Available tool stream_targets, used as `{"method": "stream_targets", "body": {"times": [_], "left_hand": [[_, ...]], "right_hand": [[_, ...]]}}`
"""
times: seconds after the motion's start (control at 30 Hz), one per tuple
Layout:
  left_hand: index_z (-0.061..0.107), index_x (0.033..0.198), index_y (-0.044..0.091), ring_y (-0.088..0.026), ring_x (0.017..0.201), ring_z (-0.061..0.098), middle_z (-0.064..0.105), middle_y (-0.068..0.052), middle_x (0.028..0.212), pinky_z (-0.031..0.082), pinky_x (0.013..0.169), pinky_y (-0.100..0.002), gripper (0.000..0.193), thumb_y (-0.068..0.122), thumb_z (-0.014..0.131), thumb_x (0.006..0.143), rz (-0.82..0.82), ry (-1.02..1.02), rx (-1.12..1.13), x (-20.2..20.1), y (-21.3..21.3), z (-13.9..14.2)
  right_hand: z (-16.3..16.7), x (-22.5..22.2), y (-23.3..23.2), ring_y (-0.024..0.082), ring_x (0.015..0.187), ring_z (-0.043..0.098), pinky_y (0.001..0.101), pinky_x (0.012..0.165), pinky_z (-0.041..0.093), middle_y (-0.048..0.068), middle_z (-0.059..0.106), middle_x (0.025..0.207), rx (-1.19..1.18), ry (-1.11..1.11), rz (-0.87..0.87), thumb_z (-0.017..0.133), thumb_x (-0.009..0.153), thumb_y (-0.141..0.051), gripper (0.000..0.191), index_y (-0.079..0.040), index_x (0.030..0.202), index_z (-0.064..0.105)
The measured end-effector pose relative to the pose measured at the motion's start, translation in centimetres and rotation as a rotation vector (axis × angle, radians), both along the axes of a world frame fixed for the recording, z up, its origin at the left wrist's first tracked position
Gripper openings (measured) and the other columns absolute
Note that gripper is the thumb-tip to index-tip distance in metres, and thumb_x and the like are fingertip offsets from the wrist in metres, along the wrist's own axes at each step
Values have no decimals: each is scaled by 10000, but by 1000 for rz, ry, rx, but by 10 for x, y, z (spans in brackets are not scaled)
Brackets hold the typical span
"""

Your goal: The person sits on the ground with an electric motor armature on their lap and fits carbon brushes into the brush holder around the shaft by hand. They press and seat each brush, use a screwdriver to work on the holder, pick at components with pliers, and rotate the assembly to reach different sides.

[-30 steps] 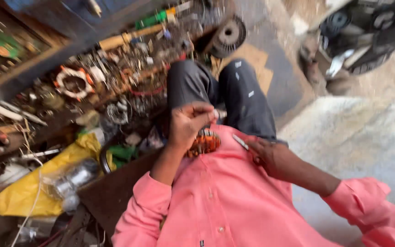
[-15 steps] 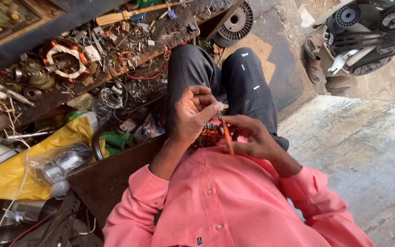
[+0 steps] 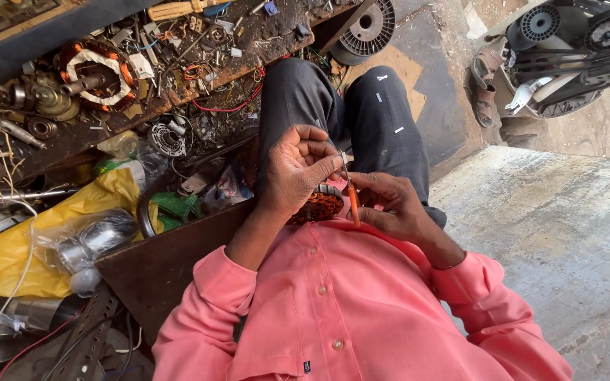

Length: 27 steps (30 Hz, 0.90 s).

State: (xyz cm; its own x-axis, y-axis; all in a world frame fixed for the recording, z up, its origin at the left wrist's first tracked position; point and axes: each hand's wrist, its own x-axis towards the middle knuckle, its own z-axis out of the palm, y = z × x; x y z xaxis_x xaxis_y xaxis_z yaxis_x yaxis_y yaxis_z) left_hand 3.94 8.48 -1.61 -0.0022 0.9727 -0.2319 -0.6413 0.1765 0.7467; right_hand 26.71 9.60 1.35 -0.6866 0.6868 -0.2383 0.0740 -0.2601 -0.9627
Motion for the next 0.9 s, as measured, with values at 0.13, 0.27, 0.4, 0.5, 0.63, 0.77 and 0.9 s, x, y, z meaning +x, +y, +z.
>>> {"method": "stream_targets", "body": {"times": [0.13, 0.27, 0.4, 0.5, 0.63, 0.77, 0.9], "left_hand": [[509, 1183, -29, -141, 783, 714, 710, -140, 928, 622, 746, -275, 392, -98, 740, 874, -50, -29, -34, 1, 1, -1], [508, 1207, -32, -148, 810, 718, 713, -128, 938, 628, 766, -284, 415, -90, 749, 874, -87, -14, -35, 2, 2, -1], [517, 1332, -36, -131, 994, 712, 712, -111, 1100, 625, 903, -280, 481, -22, 764, 920, -118, -29, 38, 2, 2, -2], [556, 1306, -38, -142, 942, 736, 745, -136, 1074, 632, 818, -286, 493, 20, 794, 878, -205, -80, -56, 0, 3, -5], [638, 1222, -46, -165, 868, 737, 757, -158, 1010, 625, 739, -293, 406, 18, 818, 864, -175, -101, -98, 3, 3, -10], [672, 1166, -29, -167, 871, 744, 767, -152, 989, 636, 773, -279, 298, -9, 796, 896, -97, -166, -78, 5, 4, -14], [709, 1095, -31, -181, 830, 756, 769, -149, 973, 636, 720, -293, 180, -30, 742, 918, -8, -162, -147, 0, 9, -19]], "right_hand": [[3, 0, 3, 116, 1032, 682, 254, 878, 581, 63, 649, 1224, 42, 38, 1, 785, 922, -69, 584, 3, 1452, 551], [6, -2, 6, 113, 1008, 693, 240, 848, 585, 59, 670, 1187, 80, 5, 12, 806, 911, -83, 586, -1, 1442, 573], [8, -4, 5, 136, 1020, 710, 260, 861, 598, 70, 668, 1174, 8, -25, -12, 792, 906, -40, 561, 4, 1425, 585], [8, -7, 4, 144, 1043, 711, 277, 895, 611, 88, 681, 1212, -8, 5, -12, 779, 900, -10, 546, 23, 1405, 575], [9, -8, 4, 149, 1047, 711, 286, 913, 614, 106, 708, 1208, -139, 38, -15, 748, 907, 1, 542, 45, 1412, 556], [14, 2, 9, 115, 984, 701, 283, 854, 602, 70, 739, 1138, -133, -109, 29, 739, 910, -10, 539, 7, 1421, 567], [25, 38, 11, 207, 723, 633, 360, 597, 534, 100, 676, 899, 319, -516, 283, 781, 842, -65, 409, -29, 1222, 635]]}}
